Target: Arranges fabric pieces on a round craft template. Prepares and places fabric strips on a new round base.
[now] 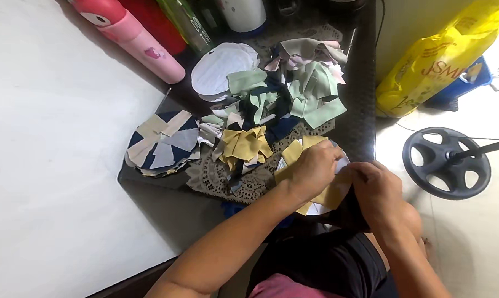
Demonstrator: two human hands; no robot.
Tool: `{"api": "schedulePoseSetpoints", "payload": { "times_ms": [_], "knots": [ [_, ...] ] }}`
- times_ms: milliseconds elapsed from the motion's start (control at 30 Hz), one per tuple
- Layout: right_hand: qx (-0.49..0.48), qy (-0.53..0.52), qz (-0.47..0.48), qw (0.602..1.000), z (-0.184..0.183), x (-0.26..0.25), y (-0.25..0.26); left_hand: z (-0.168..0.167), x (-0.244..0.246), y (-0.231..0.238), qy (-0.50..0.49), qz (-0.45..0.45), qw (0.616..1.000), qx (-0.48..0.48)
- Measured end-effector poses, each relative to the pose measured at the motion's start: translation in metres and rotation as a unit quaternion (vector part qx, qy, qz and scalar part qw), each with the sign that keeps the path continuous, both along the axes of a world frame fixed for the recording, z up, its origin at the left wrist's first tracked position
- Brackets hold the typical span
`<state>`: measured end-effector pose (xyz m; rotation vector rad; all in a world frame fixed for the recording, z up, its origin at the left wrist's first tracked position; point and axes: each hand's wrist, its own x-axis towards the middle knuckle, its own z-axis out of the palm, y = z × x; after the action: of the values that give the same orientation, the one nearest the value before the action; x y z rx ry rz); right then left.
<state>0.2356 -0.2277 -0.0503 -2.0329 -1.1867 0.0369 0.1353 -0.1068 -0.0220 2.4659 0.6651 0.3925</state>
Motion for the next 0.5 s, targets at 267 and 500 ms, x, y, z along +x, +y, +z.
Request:
{"api": "schedulePoseSetpoints", "payload": {
  "times_ms": [267, 500],
  "knots": [
    [-0.014, 0.002, 0.008, 1.000, 0.001, 0.002, 0.002, -0.005, 0.001, 0.001, -0.025, -0.017, 0.999, 0.036],
    [-0.011, 0.045, 0.003, 0.999, 0.007, 0.014, -0.008, -0.008, 0.003, 0.003, -0.017, -0.031, 0.999, 0.041]
  ]
}}
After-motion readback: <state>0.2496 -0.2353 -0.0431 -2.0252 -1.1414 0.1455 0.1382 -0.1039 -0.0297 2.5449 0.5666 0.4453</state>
